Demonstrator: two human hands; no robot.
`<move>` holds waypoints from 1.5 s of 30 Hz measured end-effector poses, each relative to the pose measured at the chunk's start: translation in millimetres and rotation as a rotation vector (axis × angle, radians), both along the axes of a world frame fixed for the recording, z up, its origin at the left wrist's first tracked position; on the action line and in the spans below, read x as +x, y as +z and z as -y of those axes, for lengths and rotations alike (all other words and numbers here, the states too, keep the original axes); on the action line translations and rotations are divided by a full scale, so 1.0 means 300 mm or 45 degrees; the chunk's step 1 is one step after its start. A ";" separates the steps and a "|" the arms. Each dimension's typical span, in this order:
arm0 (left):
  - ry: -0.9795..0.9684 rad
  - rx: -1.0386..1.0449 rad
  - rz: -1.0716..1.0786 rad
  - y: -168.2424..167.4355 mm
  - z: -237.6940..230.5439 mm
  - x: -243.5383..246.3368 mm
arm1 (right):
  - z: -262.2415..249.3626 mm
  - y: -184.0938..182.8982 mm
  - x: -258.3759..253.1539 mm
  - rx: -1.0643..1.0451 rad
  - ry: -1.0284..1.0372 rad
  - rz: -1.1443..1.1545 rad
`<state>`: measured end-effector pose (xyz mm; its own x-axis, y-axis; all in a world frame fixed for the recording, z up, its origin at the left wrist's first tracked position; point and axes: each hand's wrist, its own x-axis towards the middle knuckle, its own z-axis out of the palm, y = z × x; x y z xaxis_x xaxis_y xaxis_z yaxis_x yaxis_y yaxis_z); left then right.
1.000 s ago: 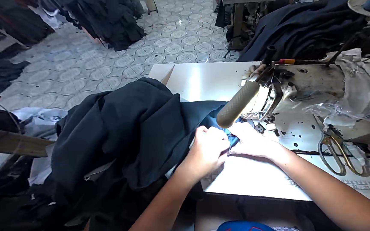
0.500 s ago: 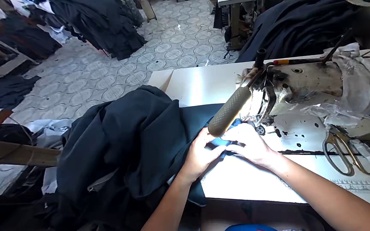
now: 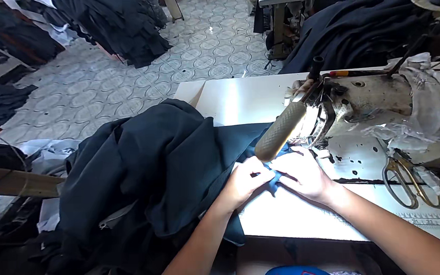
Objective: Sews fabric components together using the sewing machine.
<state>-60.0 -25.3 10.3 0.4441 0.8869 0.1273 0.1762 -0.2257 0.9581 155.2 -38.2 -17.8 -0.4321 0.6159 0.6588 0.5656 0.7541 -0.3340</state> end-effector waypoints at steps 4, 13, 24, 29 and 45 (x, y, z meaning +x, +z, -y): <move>0.011 0.325 -0.075 -0.007 0.056 0.062 | 0.053 -0.021 0.022 0.258 -0.143 -0.006; -0.197 1.129 -1.002 -0.044 0.022 0.118 | 0.206 -0.066 0.058 -0.145 -0.308 0.065; -0.480 0.733 -1.033 0.017 0.017 0.075 | 0.234 -0.082 0.055 0.022 -0.402 0.280; -0.528 0.581 -1.135 0.048 -0.029 0.099 | 0.191 -0.049 0.062 -0.128 -0.356 0.322; -0.166 0.775 -0.986 -0.036 -0.166 0.170 | -0.049 -0.015 0.096 -0.567 -0.454 0.176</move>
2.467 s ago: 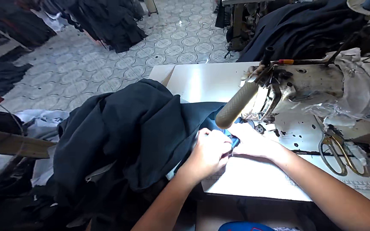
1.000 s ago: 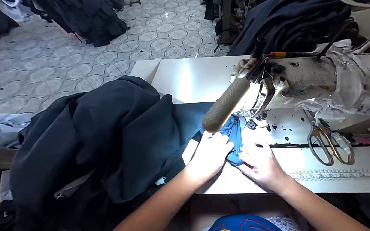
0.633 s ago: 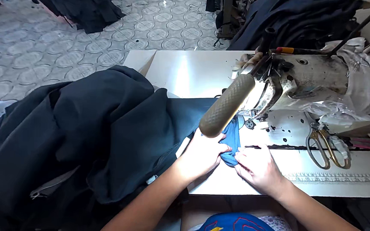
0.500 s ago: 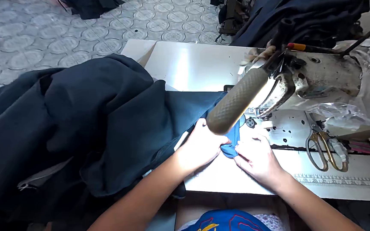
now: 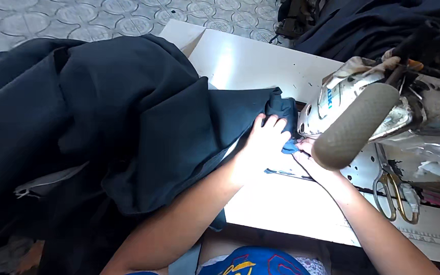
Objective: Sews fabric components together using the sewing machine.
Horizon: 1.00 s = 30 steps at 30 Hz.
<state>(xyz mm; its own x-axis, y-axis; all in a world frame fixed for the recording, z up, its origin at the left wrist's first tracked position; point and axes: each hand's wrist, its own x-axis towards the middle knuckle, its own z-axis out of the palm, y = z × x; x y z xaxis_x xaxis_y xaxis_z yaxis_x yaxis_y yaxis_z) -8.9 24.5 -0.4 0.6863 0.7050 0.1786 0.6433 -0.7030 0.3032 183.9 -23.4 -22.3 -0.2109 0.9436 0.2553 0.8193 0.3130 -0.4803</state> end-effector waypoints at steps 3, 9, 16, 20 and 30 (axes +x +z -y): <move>-0.447 -0.254 0.283 0.049 0.035 -0.073 | 0.005 -0.005 0.004 -0.090 -0.063 -0.219; 0.120 -0.509 0.199 -0.143 -0.082 -0.079 | -0.009 -0.036 0.001 -0.061 -0.138 -0.425; -0.213 -0.387 0.330 0.029 -0.060 -0.097 | 0.018 0.050 -0.023 -0.158 0.236 -0.070; 0.028 -0.498 -0.201 0.094 -0.006 -0.112 | 0.015 0.031 -0.020 -0.025 0.348 0.031; 0.249 -0.696 -0.277 0.155 -0.029 -0.054 | 0.040 0.031 -0.014 -0.039 0.360 -0.416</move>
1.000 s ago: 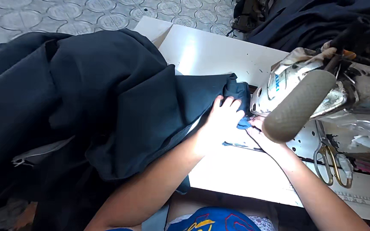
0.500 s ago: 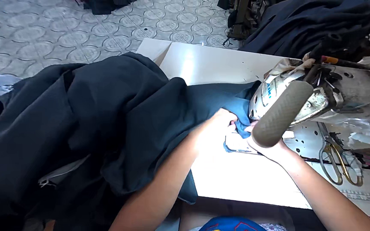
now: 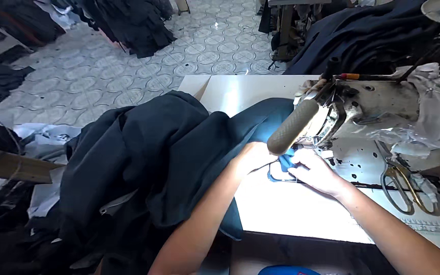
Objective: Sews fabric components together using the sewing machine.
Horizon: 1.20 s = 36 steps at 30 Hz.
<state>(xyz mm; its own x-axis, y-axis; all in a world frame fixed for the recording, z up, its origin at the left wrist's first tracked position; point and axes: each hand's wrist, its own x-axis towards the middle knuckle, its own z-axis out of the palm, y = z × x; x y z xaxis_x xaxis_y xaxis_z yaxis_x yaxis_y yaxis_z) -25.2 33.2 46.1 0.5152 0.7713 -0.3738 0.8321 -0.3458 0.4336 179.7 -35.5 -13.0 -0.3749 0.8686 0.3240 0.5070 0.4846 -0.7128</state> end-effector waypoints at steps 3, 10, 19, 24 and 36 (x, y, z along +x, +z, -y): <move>-0.389 0.057 0.228 0.004 0.031 -0.120 | 0.013 0.021 -0.011 0.028 0.204 0.036; -0.274 0.360 0.304 -0.060 0.150 -0.127 | -0.054 0.074 -0.090 -0.110 0.433 0.138; 0.073 0.795 0.282 -0.111 0.224 -0.104 | -0.052 0.022 -0.062 -0.135 0.206 0.068; 0.151 0.781 0.240 -0.104 0.222 -0.077 | -0.044 0.009 -0.053 0.018 0.230 0.194; -0.278 0.882 0.843 -0.125 0.251 0.048 | 0.099 -0.073 0.020 0.776 -0.141 0.210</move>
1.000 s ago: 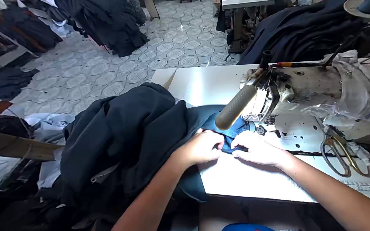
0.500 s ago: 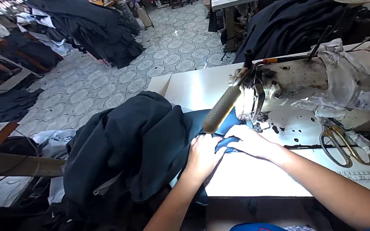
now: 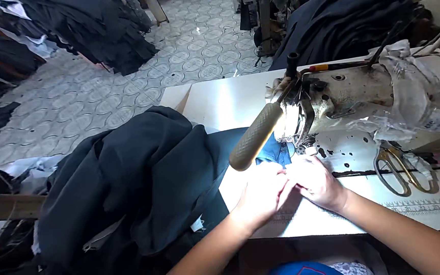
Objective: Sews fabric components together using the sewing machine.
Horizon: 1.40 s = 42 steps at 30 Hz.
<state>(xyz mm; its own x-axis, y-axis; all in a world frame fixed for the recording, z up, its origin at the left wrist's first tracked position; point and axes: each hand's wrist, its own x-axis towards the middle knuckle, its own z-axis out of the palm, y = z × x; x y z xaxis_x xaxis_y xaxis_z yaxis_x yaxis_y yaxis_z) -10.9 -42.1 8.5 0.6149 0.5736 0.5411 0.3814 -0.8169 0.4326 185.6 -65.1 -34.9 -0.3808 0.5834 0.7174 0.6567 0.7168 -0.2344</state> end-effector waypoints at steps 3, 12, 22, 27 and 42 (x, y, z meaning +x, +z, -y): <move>-0.065 0.200 -0.272 0.011 -0.076 0.007 | 0.058 -0.007 -0.012 -0.119 -0.092 -0.021; 0.089 -0.372 -0.926 0.071 -0.185 0.062 | 0.105 -0.020 -0.049 -0.291 -0.279 -0.043; 0.336 -0.734 -1.013 0.106 -0.228 0.136 | 0.099 -0.007 -0.043 -0.282 -0.275 -0.125; 0.343 -0.650 -0.890 0.076 -0.214 0.114 | 0.103 -0.014 -0.042 -0.301 -0.255 0.065; -0.191 -0.326 -0.500 -0.020 -0.129 -0.057 | 0.077 0.015 -0.039 -0.267 -0.266 0.313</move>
<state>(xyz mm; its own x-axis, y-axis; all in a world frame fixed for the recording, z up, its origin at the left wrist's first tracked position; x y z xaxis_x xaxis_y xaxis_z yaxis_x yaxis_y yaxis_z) -28.0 -3.5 2.4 0.8302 0.5475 0.1048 0.4423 -0.7614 0.4739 173.9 -88.3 -30.6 -0.3840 0.7909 0.4764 0.8383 0.5149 -0.1792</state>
